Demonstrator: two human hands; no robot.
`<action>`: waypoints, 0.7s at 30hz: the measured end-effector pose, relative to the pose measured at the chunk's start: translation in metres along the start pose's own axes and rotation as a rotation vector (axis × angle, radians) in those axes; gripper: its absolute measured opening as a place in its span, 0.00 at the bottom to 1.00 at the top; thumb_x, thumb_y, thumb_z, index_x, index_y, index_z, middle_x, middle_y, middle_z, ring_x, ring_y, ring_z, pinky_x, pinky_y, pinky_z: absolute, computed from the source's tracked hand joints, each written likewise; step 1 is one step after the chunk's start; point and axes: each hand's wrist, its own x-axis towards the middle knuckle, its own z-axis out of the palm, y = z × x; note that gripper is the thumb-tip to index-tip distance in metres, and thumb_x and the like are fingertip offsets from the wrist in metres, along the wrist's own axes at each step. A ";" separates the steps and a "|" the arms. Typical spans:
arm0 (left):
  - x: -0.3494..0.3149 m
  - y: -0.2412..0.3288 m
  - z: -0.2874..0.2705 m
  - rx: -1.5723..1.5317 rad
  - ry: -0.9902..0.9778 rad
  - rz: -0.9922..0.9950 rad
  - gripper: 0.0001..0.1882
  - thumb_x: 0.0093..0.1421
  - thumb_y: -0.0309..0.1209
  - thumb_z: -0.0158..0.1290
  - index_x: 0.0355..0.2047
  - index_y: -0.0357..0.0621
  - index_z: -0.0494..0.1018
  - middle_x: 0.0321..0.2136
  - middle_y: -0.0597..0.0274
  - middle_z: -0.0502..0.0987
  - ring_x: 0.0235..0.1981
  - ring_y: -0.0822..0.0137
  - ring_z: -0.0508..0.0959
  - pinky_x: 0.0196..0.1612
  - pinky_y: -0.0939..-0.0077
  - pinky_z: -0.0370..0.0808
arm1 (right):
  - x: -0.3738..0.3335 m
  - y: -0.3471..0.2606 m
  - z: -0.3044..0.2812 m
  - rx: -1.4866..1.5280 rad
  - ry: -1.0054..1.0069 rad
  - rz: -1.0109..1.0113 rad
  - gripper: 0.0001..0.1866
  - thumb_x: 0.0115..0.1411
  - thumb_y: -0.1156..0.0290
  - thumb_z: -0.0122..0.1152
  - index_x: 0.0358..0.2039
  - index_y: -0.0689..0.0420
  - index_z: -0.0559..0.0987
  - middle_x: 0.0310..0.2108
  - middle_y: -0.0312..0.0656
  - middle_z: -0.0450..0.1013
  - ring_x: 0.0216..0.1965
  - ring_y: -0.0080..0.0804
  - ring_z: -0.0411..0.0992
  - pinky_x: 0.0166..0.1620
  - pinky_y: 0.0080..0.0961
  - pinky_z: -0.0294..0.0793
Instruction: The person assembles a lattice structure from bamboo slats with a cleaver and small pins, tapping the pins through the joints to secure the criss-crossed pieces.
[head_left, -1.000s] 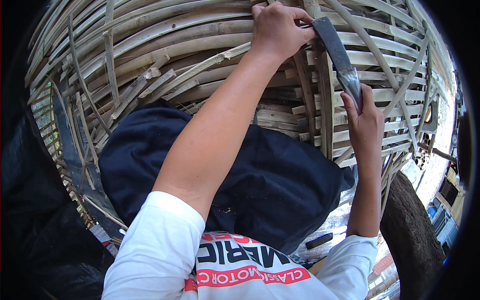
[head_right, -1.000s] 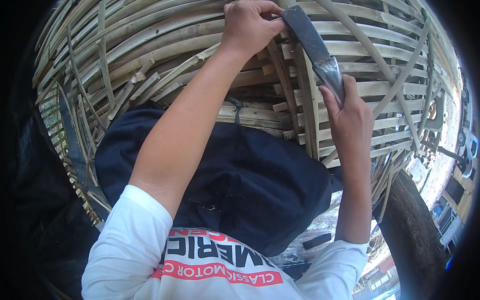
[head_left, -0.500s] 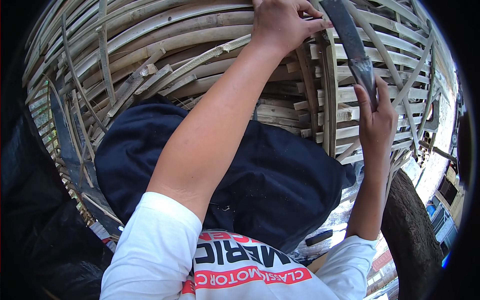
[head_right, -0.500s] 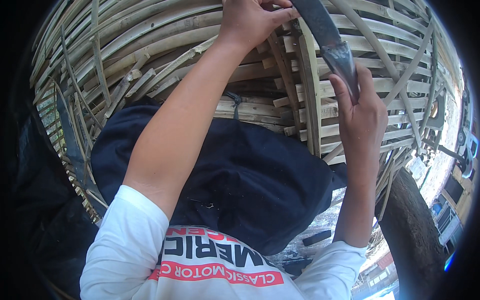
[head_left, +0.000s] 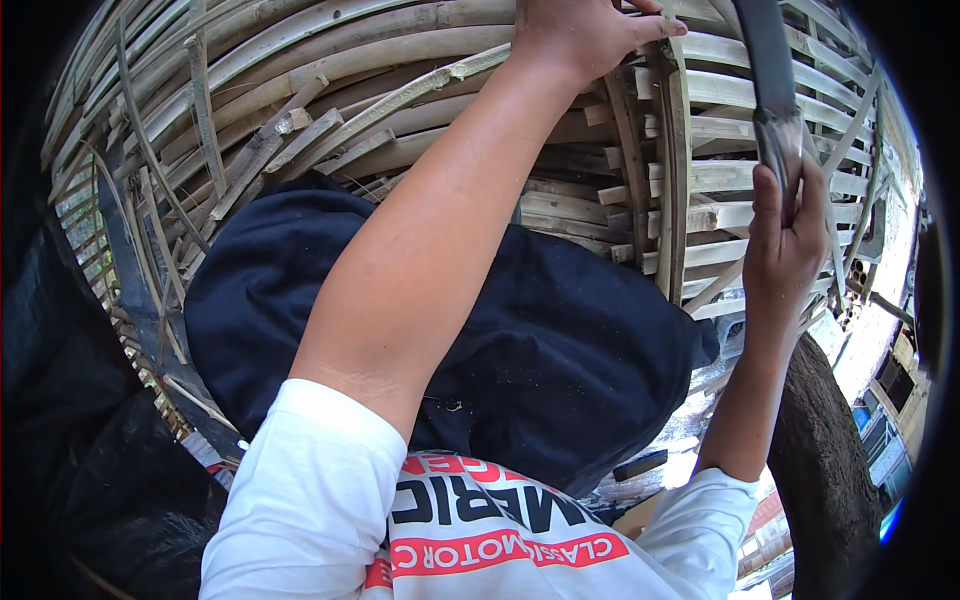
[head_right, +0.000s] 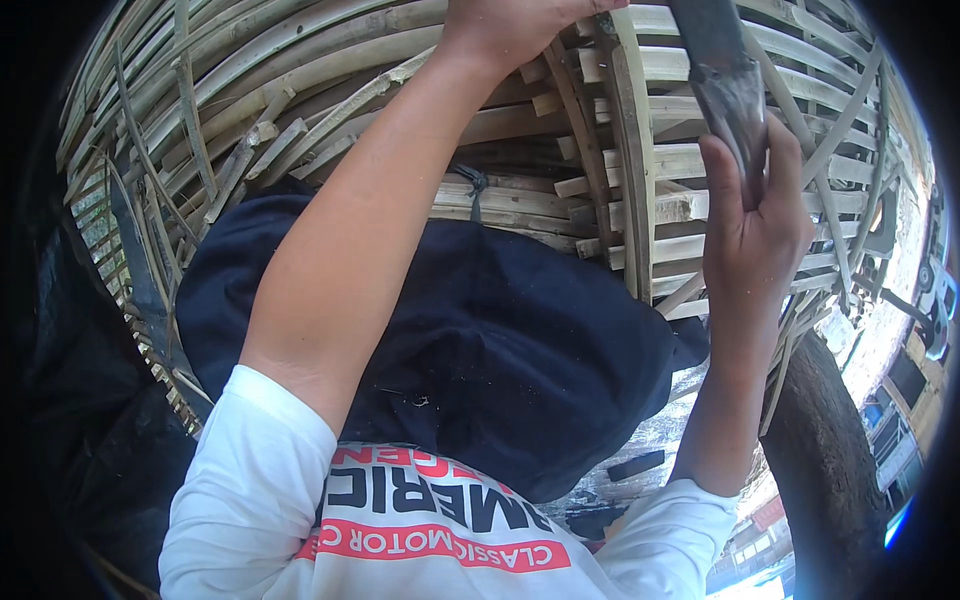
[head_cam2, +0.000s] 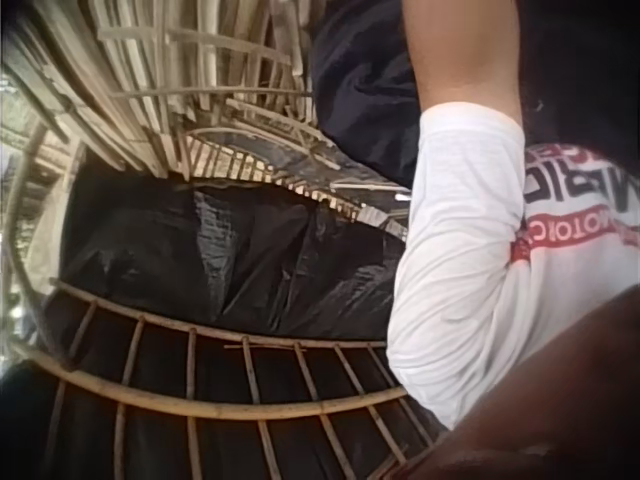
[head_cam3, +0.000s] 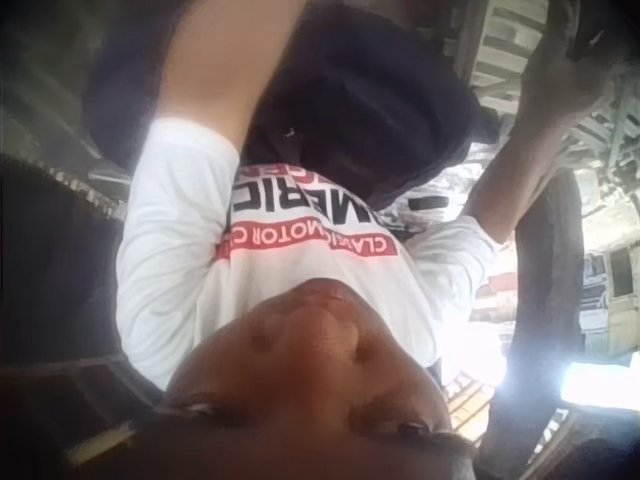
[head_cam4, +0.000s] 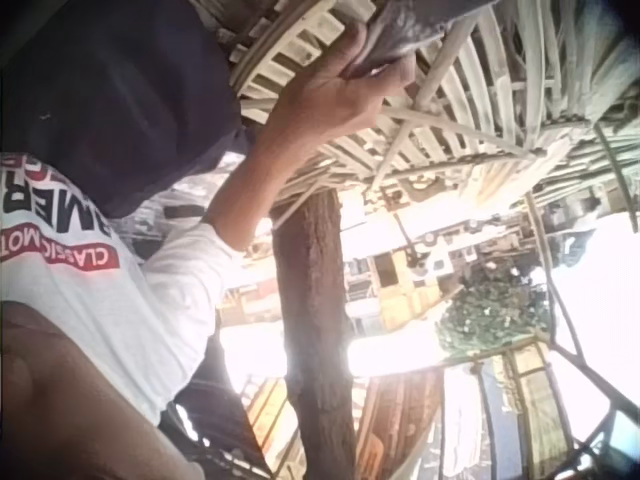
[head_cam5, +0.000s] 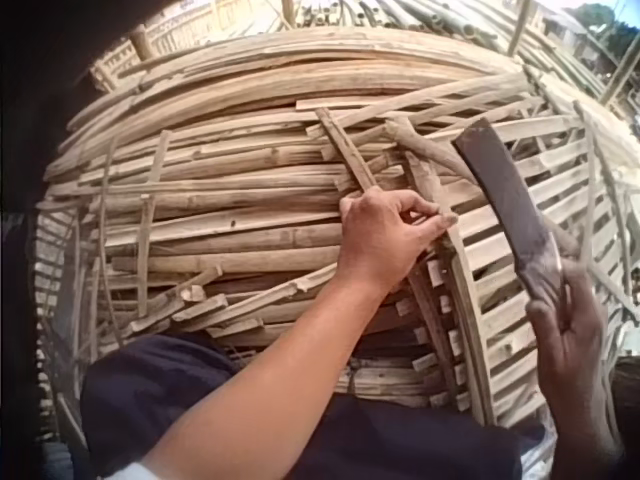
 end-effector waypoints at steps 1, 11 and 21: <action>0.002 0.011 -0.004 -0.040 -0.148 -0.163 0.14 0.53 0.43 0.69 0.28 0.46 0.85 0.17 0.59 0.80 0.29 0.57 0.80 0.55 0.60 0.68 | -0.002 0.004 0.001 -0.098 -0.059 0.028 0.23 0.68 0.49 0.60 0.52 0.55 0.75 0.30 0.54 0.80 0.32 0.52 0.81 0.36 0.38 0.76; -0.002 -0.005 0.001 -0.100 -0.050 -0.091 0.15 0.51 0.45 0.69 0.27 0.47 0.86 0.17 0.59 0.80 0.26 0.57 0.81 0.51 0.58 0.70 | 0.000 0.007 0.005 -0.076 -0.032 -0.028 0.26 0.68 0.48 0.59 0.53 0.58 0.74 0.28 0.54 0.78 0.30 0.46 0.81 0.35 0.35 0.76; -0.002 -0.010 0.008 0.154 0.055 0.071 0.18 0.47 0.54 0.71 0.26 0.57 0.86 0.15 0.76 0.73 0.26 0.72 0.74 0.48 0.66 0.62 | -0.030 -0.008 0.002 0.558 0.129 0.309 0.24 0.62 0.53 0.70 0.46 0.60 0.75 0.20 0.32 0.69 0.20 0.20 0.67 0.26 0.20 0.67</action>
